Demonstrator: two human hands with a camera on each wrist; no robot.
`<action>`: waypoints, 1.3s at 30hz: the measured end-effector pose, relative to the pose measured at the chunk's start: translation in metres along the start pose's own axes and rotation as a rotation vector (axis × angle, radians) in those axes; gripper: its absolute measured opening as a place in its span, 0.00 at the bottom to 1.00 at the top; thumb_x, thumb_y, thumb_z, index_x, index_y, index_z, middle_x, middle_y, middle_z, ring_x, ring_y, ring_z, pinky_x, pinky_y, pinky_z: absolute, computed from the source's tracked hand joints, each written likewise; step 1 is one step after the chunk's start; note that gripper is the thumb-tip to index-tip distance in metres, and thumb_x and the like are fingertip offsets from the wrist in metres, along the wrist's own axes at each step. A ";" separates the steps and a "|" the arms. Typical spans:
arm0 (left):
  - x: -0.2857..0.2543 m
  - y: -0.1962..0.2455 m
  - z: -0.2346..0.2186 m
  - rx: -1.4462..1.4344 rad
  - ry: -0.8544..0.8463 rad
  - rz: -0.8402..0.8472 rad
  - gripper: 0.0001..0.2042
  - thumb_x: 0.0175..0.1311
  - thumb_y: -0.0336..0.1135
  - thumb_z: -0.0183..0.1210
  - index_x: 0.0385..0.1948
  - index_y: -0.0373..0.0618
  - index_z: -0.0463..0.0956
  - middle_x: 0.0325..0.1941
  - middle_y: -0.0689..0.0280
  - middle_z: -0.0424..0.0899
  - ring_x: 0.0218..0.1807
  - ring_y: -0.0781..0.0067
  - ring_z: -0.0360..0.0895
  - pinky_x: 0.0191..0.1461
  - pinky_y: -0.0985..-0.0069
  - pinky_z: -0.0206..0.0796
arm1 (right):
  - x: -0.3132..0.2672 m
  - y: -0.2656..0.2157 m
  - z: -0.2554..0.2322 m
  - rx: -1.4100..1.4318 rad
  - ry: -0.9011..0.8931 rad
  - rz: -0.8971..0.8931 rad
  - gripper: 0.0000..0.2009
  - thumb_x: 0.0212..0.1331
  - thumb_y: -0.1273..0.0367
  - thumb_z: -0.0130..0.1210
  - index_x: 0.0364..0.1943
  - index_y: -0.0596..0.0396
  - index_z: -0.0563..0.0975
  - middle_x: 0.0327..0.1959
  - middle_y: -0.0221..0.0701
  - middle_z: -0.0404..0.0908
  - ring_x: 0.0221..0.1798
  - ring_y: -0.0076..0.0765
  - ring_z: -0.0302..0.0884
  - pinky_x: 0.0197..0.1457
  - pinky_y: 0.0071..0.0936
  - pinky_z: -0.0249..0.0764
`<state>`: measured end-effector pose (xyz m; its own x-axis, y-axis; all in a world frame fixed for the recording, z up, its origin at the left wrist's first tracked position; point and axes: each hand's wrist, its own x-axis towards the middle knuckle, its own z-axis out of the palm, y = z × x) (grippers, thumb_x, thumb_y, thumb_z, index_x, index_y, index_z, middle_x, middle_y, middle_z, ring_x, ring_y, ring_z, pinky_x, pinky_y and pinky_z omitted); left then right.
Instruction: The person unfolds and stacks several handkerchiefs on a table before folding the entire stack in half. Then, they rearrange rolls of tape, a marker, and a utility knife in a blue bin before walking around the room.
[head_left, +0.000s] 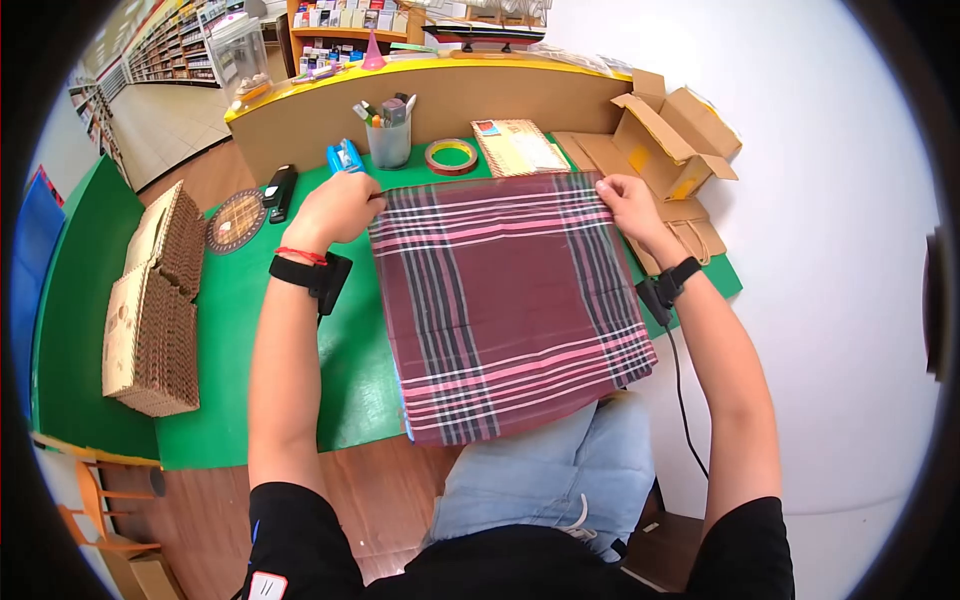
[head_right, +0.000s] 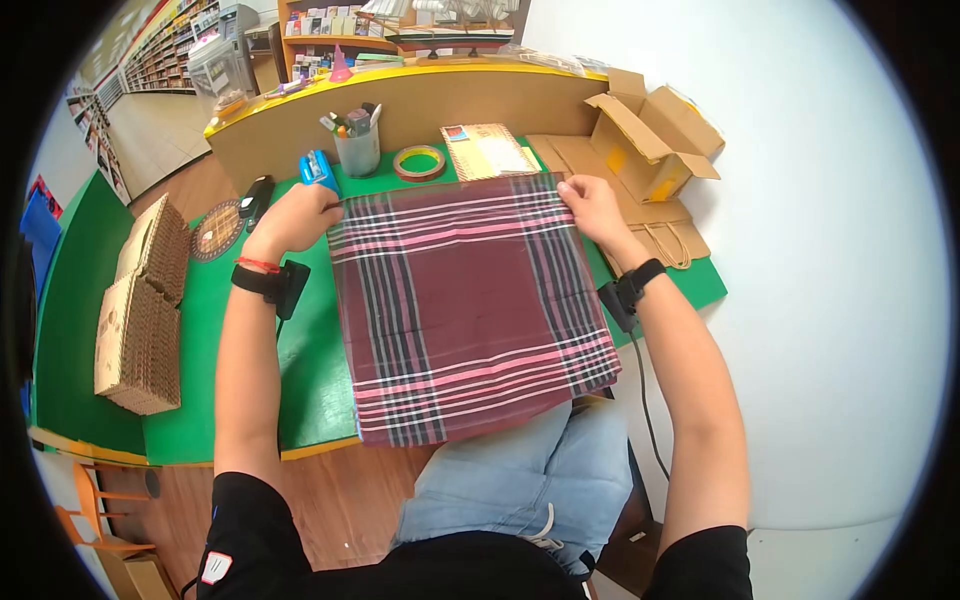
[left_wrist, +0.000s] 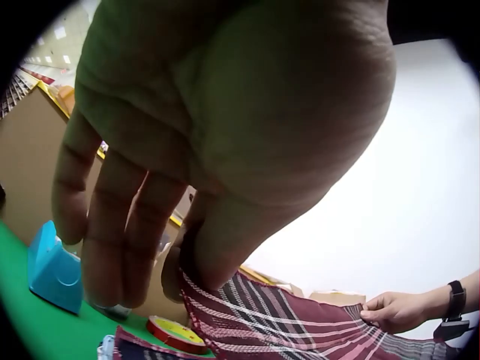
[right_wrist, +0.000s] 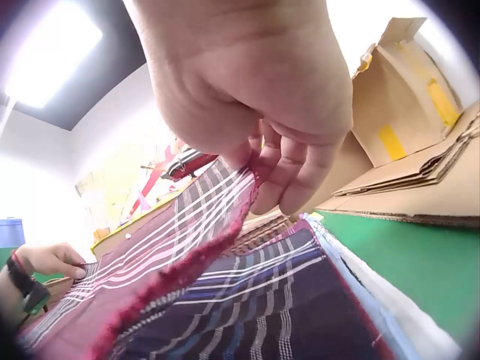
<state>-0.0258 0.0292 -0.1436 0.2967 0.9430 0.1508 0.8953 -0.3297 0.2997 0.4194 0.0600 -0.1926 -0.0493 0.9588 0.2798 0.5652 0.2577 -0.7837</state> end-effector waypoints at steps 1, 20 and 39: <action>0.002 0.000 0.004 0.011 -0.015 -0.034 0.12 0.63 0.37 0.60 0.30 0.34 0.81 0.32 0.45 0.82 0.38 0.41 0.81 0.43 0.55 0.72 | 0.002 0.008 0.005 -0.038 -0.005 0.005 0.14 0.71 0.65 0.55 0.30 0.61 0.79 0.22 0.27 0.77 0.27 0.21 0.70 0.33 0.28 0.69; 0.020 -0.014 0.058 0.112 -0.102 -0.100 0.14 0.67 0.42 0.59 0.38 0.38 0.83 0.38 0.47 0.85 0.43 0.44 0.83 0.47 0.54 0.75 | 0.009 0.029 0.030 -0.367 -0.005 0.140 0.16 0.62 0.59 0.64 0.28 0.59 0.79 0.20 0.35 0.79 0.28 0.29 0.77 0.36 0.34 0.73; -0.063 0.149 0.088 0.370 -0.500 0.423 0.67 0.35 0.84 0.62 0.80 0.59 0.43 0.82 0.42 0.37 0.79 0.23 0.34 0.71 0.21 0.38 | -0.178 -0.050 0.017 -0.675 -0.568 -0.214 0.47 0.61 0.33 0.48 0.77 0.48 0.56 0.79 0.52 0.50 0.82 0.64 0.41 0.80 0.62 0.42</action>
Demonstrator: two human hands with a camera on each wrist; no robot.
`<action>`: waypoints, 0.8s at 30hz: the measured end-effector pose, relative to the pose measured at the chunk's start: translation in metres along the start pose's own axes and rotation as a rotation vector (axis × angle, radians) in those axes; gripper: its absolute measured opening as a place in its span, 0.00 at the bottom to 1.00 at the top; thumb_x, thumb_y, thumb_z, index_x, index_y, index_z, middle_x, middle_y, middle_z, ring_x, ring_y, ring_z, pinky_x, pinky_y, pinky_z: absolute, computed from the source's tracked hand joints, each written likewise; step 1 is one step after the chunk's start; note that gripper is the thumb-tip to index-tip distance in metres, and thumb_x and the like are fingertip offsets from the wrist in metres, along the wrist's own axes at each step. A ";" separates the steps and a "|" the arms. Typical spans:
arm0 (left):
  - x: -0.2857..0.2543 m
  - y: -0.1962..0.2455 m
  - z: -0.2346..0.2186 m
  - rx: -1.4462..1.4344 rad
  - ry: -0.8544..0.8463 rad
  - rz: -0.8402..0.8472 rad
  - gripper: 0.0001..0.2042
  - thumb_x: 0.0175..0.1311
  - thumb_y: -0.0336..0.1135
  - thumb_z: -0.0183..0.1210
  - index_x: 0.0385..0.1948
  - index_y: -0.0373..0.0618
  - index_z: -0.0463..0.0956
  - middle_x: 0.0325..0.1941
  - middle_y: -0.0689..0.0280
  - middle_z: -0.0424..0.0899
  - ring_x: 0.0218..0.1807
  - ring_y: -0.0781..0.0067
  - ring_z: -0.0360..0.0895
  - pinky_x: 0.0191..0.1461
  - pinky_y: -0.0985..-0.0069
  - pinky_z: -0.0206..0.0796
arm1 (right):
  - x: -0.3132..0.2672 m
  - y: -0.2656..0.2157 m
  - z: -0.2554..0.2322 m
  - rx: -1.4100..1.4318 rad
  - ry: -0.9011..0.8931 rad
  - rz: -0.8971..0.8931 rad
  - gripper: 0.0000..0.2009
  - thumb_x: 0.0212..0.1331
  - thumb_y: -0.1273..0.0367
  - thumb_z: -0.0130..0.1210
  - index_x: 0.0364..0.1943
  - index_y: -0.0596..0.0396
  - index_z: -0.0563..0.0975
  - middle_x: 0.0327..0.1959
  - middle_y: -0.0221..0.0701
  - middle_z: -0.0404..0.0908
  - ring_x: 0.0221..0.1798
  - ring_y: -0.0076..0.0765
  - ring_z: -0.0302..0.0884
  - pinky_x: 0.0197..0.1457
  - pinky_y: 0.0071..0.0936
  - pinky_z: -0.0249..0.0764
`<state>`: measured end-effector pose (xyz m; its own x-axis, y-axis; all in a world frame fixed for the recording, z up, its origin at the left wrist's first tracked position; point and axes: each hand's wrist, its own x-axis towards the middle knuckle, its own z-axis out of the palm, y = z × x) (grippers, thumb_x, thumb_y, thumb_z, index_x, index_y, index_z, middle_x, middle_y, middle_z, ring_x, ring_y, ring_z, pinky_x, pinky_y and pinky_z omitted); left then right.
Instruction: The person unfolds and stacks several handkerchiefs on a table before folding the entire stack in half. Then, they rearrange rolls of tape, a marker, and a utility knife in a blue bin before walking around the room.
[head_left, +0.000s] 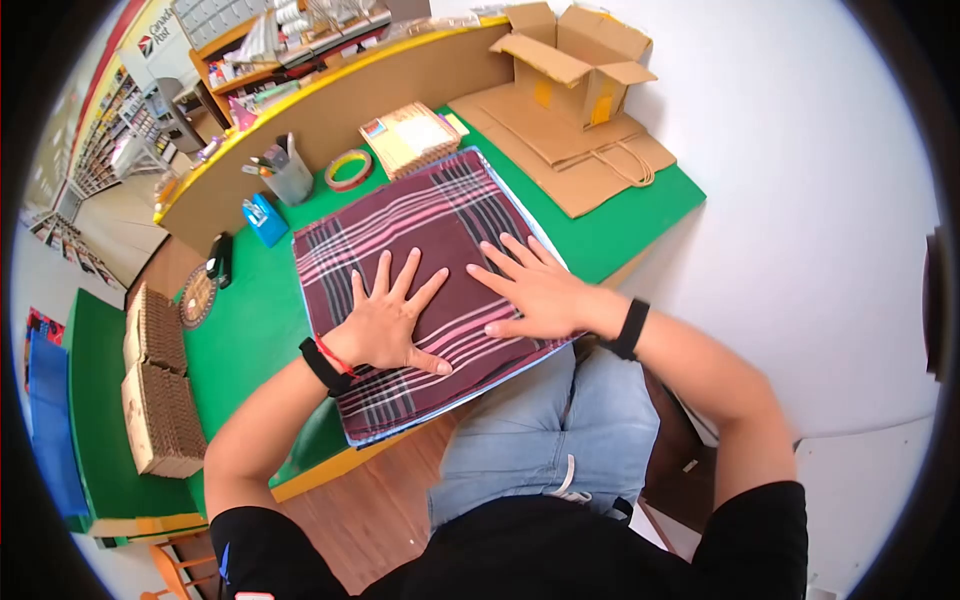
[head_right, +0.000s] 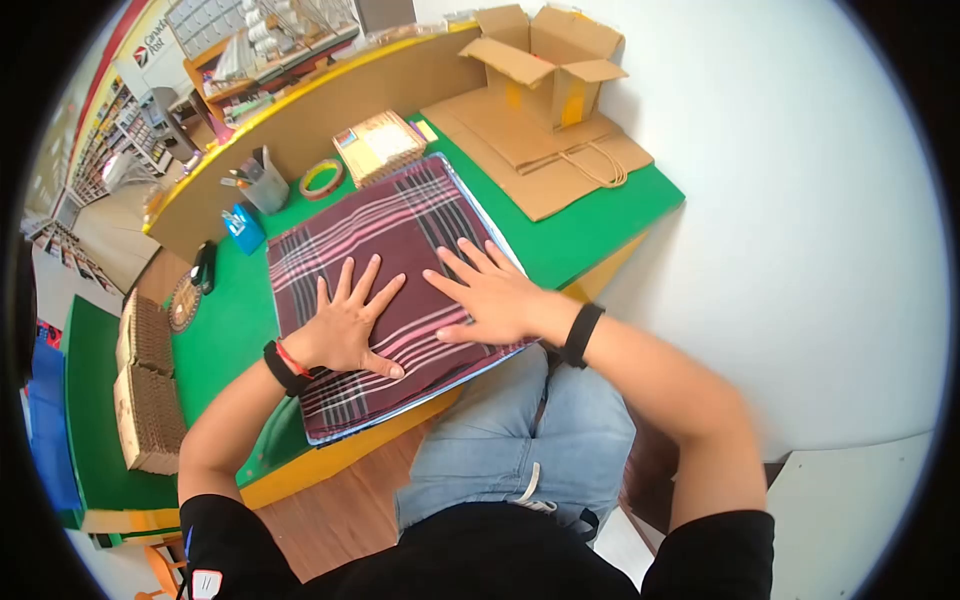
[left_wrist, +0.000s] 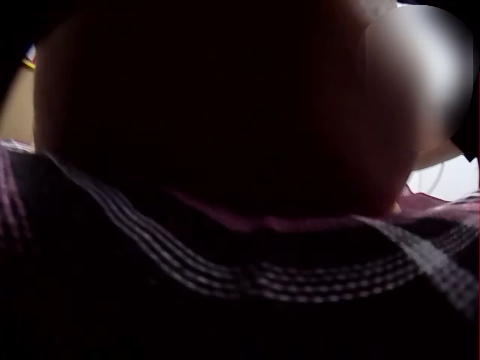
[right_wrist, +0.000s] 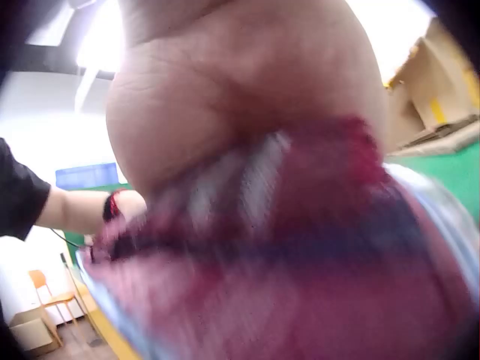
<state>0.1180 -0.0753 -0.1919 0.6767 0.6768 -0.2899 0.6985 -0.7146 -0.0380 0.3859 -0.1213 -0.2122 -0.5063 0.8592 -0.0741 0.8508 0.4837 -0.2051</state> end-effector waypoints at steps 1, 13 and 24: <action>-0.001 -0.002 0.003 -0.019 0.001 -0.002 0.68 0.33 0.85 0.61 0.80 0.59 0.42 0.82 0.42 0.36 0.80 0.24 0.32 0.70 0.20 0.37 | -0.001 0.004 0.015 -0.135 0.191 -0.028 0.46 0.61 0.32 0.46 0.77 0.46 0.57 0.79 0.51 0.50 0.82 0.63 0.42 0.80 0.63 0.40; 0.011 -0.002 -0.001 0.107 -0.319 -0.192 0.75 0.32 0.86 0.62 0.78 0.58 0.22 0.83 0.48 0.21 0.80 0.24 0.24 0.75 0.29 0.40 | -0.002 -0.017 0.029 -0.106 0.217 0.223 0.48 0.56 0.23 0.33 0.77 0.32 0.58 0.81 0.40 0.50 0.83 0.58 0.42 0.76 0.76 0.36; -0.061 0.004 0.042 -0.111 0.003 -0.384 0.59 0.50 0.85 0.50 0.80 0.58 0.40 0.83 0.48 0.39 0.81 0.33 0.39 0.75 0.31 0.42 | -0.036 -0.012 0.033 0.047 0.275 0.171 0.49 0.56 0.27 0.44 0.75 0.43 0.62 0.80 0.43 0.52 0.82 0.53 0.44 0.81 0.57 0.39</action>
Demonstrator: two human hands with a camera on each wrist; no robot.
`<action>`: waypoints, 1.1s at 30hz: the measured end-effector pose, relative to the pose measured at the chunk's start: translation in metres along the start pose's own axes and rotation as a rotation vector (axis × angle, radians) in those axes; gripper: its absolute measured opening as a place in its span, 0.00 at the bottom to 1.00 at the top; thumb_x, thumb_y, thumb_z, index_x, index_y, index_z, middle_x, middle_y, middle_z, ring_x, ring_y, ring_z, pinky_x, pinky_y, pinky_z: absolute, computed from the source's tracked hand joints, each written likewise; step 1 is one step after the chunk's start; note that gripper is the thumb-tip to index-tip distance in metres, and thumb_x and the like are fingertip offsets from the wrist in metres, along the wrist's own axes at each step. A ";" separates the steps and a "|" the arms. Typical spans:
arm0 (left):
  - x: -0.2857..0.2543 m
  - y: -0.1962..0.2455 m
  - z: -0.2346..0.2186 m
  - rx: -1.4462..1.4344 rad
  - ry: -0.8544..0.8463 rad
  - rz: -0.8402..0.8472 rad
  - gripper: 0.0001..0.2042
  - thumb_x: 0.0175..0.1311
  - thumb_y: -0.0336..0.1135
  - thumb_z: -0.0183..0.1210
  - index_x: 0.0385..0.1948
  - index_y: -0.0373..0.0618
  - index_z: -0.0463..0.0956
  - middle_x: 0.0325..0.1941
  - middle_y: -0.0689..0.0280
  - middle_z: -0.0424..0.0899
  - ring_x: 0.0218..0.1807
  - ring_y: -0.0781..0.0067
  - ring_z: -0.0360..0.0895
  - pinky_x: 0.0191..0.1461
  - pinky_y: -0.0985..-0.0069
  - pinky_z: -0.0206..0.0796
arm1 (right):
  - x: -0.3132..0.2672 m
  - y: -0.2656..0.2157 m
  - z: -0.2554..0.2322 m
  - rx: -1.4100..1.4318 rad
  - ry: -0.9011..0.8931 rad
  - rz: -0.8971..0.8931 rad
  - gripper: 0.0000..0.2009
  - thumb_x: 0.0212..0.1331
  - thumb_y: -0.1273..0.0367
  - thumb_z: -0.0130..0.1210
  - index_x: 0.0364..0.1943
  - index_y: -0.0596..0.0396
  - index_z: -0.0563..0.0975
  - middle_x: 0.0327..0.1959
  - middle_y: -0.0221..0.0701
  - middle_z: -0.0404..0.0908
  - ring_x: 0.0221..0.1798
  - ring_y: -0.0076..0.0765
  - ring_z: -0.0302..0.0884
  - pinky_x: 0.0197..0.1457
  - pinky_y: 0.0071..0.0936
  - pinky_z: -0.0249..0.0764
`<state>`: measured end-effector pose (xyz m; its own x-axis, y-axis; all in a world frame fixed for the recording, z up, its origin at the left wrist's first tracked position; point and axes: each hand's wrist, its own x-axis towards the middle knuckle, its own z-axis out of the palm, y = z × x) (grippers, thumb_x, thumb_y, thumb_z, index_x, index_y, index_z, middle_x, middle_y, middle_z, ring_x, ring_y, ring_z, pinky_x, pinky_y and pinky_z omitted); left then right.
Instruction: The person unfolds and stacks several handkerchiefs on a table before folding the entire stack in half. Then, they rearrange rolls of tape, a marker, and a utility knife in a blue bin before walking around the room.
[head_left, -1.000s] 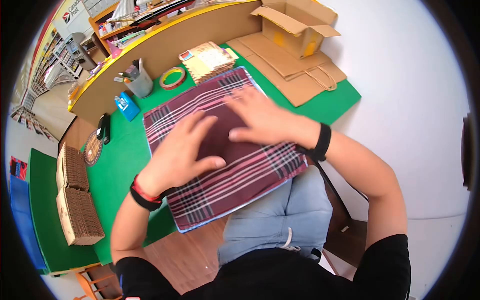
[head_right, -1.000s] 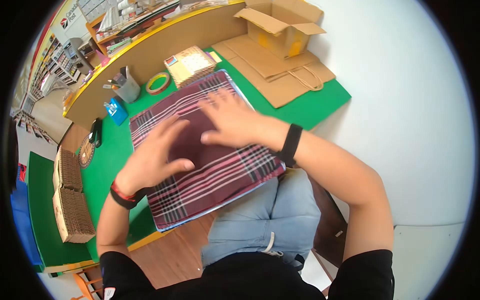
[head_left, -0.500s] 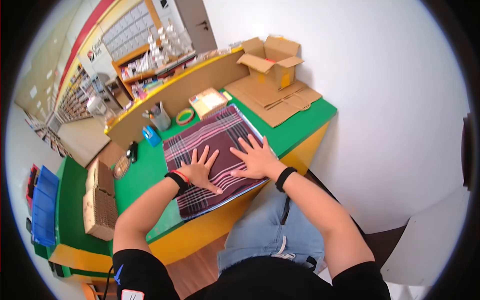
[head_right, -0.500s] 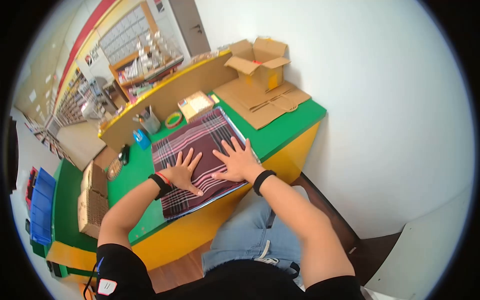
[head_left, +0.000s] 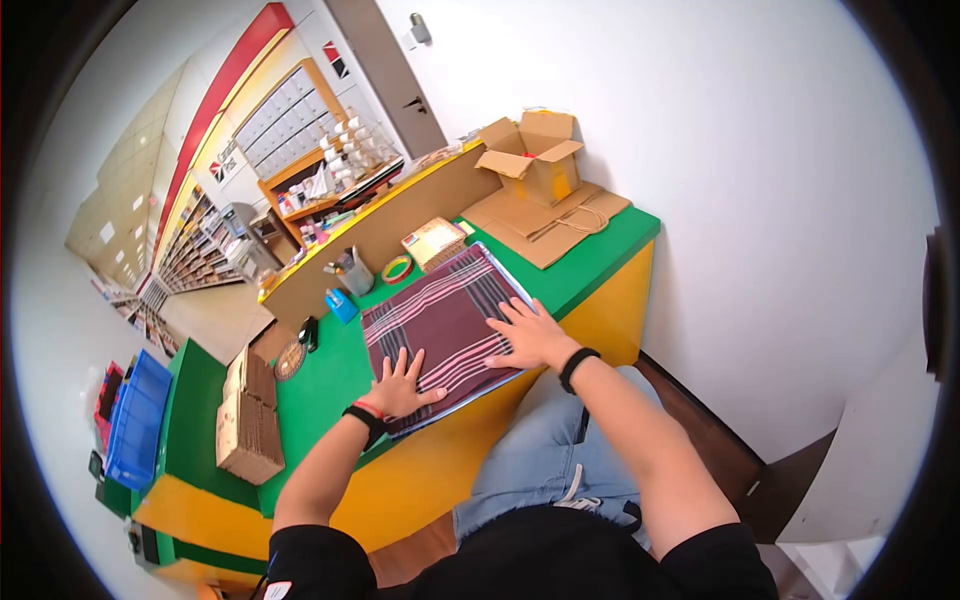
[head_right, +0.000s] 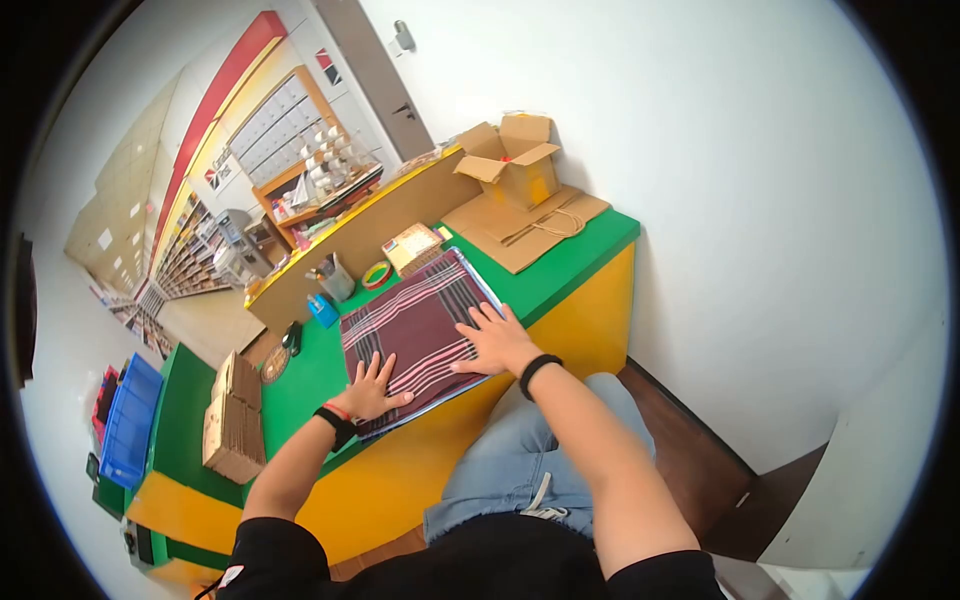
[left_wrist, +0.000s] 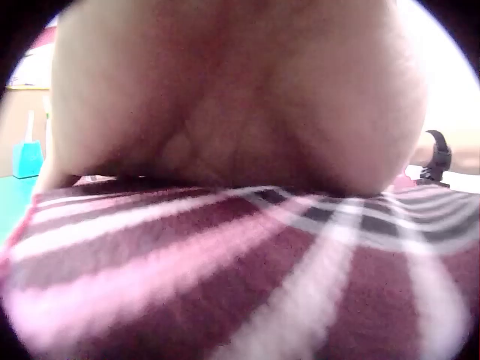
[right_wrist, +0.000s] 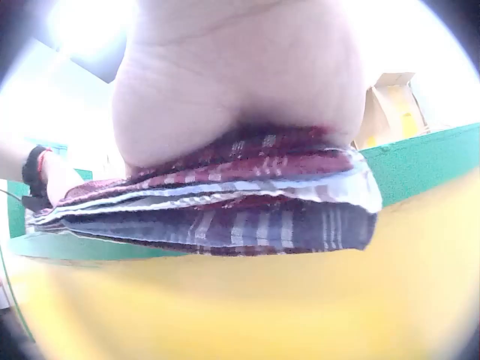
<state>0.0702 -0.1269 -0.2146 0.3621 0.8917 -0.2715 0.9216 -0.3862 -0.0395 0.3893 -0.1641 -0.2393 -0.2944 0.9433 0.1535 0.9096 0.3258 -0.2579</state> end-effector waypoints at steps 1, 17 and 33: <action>-0.019 0.000 0.007 -0.010 -0.001 -0.014 0.59 0.50 0.85 0.50 0.80 0.58 0.40 0.83 0.48 0.39 0.81 0.33 0.39 0.75 0.31 0.42 | -0.008 0.005 -0.002 0.024 0.007 -0.029 0.49 0.55 0.27 0.45 0.75 0.47 0.62 0.80 0.45 0.53 0.82 0.54 0.45 0.81 0.55 0.41; -0.107 0.017 0.061 -0.060 1.023 0.143 0.13 0.54 0.23 0.59 0.42 0.42 0.81 0.44 0.62 0.86 0.50 0.61 0.82 0.52 0.67 0.75 | -0.040 0.048 0.000 0.046 0.499 -0.441 0.17 0.48 0.82 0.55 0.45 0.60 0.78 0.49 0.41 0.79 0.57 0.51 0.77 0.61 0.41 0.76; -0.111 -0.027 -0.042 -0.612 1.016 0.101 0.08 0.62 0.27 0.65 0.41 0.39 0.80 0.29 0.56 0.81 0.30 0.56 0.79 0.34 0.67 0.69 | 0.003 0.039 -0.118 0.840 0.044 -0.088 0.10 0.66 0.77 0.54 0.49 0.61 0.79 0.41 0.28 0.83 0.43 0.23 0.76 0.53 0.24 0.73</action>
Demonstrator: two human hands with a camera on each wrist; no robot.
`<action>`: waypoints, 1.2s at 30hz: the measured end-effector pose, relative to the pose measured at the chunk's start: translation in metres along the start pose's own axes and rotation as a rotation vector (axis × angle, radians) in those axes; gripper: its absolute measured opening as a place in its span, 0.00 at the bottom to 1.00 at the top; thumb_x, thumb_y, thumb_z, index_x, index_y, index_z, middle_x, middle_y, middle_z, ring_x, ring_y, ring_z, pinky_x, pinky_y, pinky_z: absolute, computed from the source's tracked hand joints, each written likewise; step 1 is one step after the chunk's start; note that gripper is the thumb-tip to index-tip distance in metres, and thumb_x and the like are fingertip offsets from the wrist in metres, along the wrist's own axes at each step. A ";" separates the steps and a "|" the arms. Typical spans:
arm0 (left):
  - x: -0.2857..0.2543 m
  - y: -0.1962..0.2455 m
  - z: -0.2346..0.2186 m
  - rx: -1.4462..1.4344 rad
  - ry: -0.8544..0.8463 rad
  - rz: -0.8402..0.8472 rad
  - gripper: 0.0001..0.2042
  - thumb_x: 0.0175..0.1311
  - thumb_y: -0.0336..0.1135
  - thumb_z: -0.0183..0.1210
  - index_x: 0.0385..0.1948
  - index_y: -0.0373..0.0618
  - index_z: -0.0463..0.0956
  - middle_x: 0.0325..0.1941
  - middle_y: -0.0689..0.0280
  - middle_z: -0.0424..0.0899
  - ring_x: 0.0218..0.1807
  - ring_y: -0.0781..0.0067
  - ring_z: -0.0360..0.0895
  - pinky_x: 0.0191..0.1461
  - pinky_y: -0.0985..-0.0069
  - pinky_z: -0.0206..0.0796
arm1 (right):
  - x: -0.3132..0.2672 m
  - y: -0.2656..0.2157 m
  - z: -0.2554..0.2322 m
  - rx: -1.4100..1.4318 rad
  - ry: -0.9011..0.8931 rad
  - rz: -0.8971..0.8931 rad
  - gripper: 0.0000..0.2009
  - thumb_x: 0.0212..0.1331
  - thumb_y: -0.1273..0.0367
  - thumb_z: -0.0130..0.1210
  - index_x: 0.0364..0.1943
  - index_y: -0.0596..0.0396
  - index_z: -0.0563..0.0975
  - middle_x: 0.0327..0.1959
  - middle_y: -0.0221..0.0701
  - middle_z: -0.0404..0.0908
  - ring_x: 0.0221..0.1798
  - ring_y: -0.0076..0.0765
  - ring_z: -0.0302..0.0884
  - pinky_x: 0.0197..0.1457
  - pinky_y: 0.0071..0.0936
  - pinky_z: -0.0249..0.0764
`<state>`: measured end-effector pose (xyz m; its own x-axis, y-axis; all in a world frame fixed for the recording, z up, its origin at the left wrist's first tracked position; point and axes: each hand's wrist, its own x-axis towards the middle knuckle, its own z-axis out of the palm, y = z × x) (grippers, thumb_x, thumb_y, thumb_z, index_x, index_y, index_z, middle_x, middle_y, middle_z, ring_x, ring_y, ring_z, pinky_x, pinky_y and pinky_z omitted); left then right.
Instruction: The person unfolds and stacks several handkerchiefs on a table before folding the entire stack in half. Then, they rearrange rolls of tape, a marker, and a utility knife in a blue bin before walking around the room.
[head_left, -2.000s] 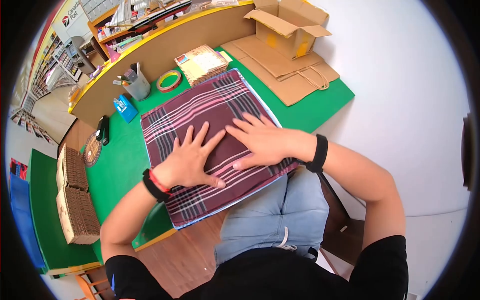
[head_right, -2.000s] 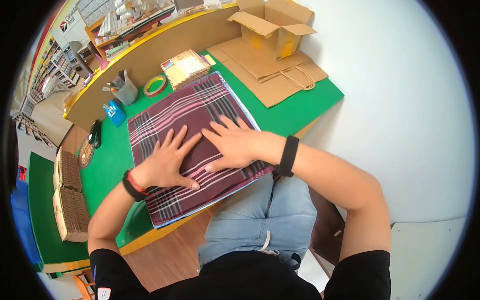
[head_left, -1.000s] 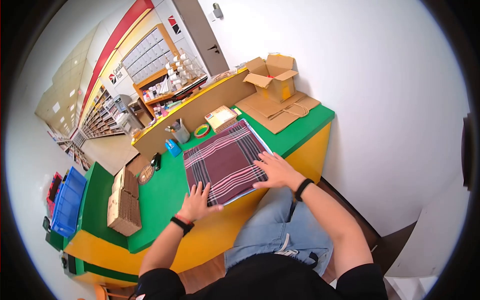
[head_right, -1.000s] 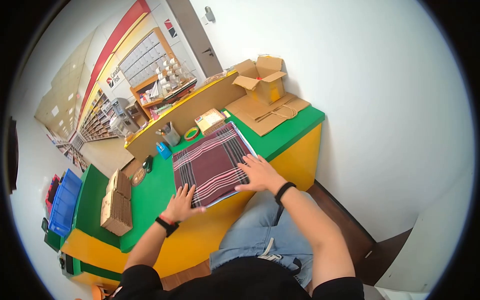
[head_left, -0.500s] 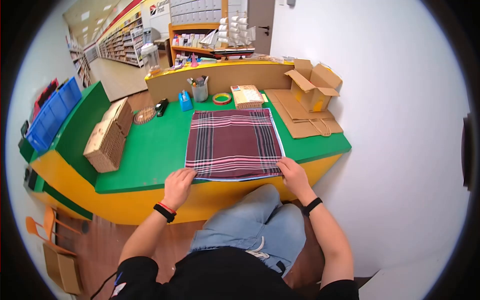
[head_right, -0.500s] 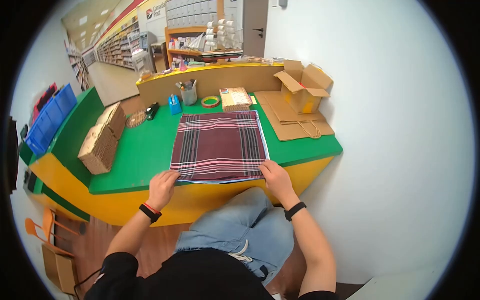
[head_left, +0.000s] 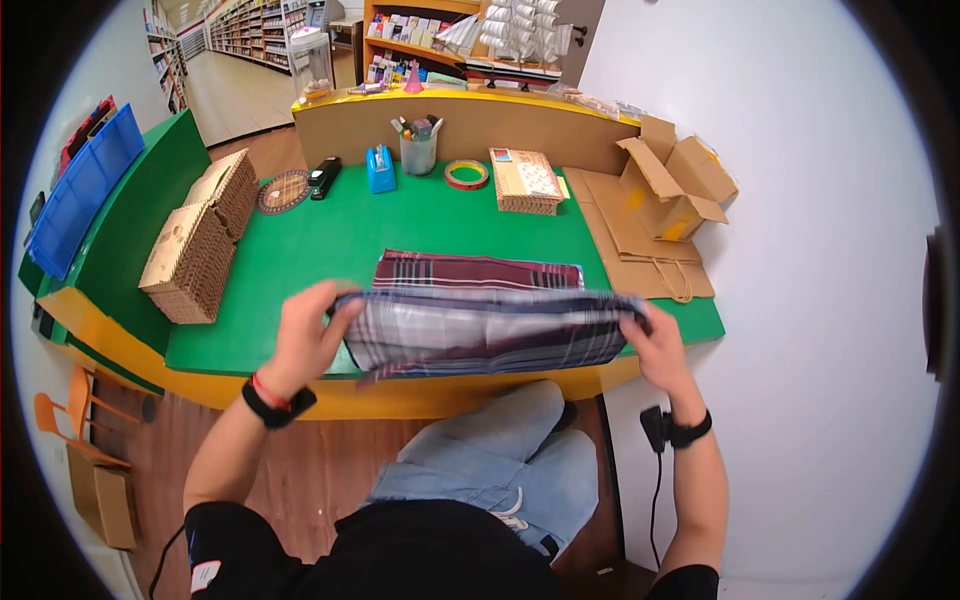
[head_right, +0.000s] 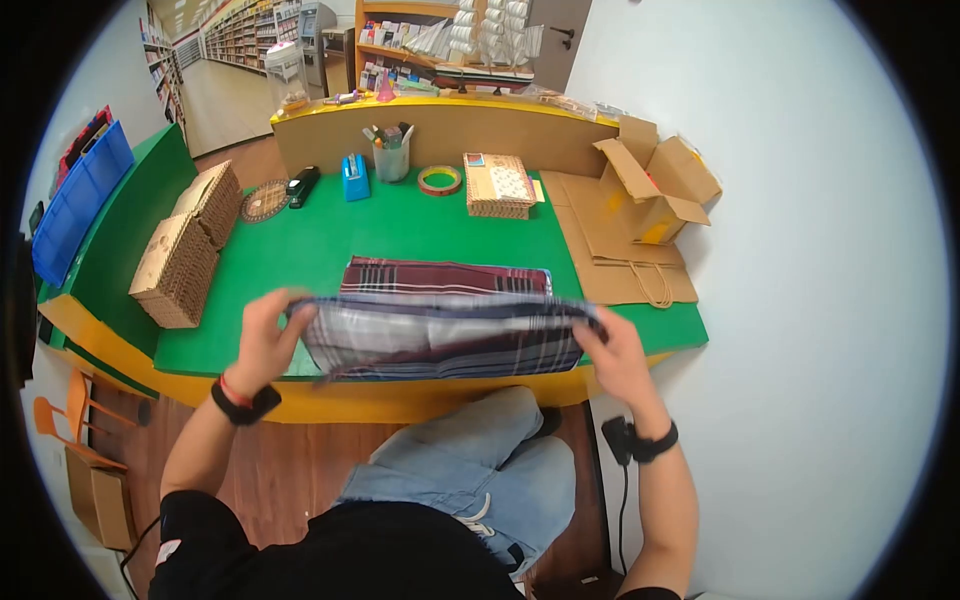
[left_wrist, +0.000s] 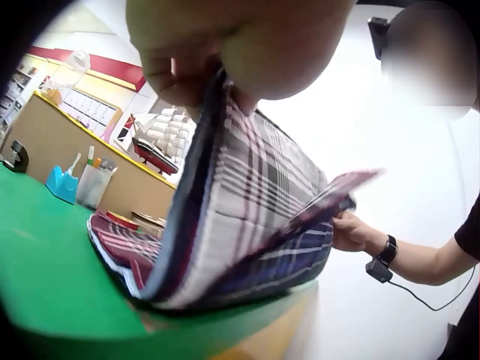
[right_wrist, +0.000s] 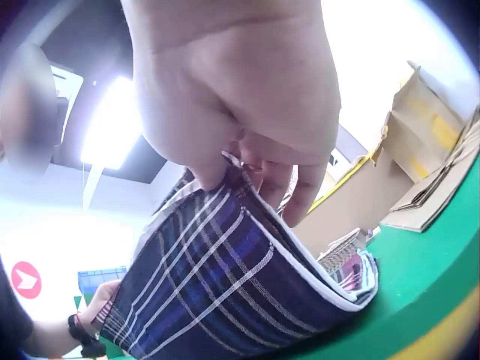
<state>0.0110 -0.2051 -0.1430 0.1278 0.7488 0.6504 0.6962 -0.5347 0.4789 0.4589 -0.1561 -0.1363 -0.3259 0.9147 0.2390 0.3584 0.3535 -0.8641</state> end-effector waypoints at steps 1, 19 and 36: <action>0.011 -0.010 0.004 -0.036 -0.008 -0.023 0.07 0.64 0.29 0.64 0.41 0.39 0.80 0.28 0.54 0.81 0.29 0.57 0.79 0.33 0.67 0.69 | 0.019 0.007 0.004 0.057 -0.010 0.015 0.09 0.70 0.73 0.53 0.49 0.61 0.79 0.41 0.25 0.82 0.43 0.19 0.74 0.51 0.23 0.72; 0.057 -0.079 0.051 -0.251 -0.610 -0.227 0.34 0.53 0.35 0.74 0.63 0.42 0.69 0.58 0.53 0.79 0.62 0.57 0.75 0.68 0.65 0.65 | 0.083 0.132 0.035 -0.234 0.124 0.285 0.21 0.73 0.60 0.50 0.25 0.63 0.71 0.17 0.37 0.66 0.24 0.32 0.65 0.31 0.38 0.63; 0.093 -0.023 0.073 0.421 -0.466 0.140 0.29 0.59 0.36 0.67 0.61 0.37 0.69 0.62 0.47 0.73 0.63 0.44 0.72 0.65 0.56 0.67 | 0.088 0.050 0.049 -0.992 0.117 0.145 0.22 0.66 0.61 0.54 0.55 0.67 0.71 0.57 0.55 0.76 0.59 0.62 0.75 0.61 0.49 0.73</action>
<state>0.0585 -0.0949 -0.1370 0.4653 0.8251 0.3205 0.8562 -0.5114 0.0735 0.4051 -0.0674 -0.1800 -0.1527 0.9564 0.2489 0.9710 0.1921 -0.1423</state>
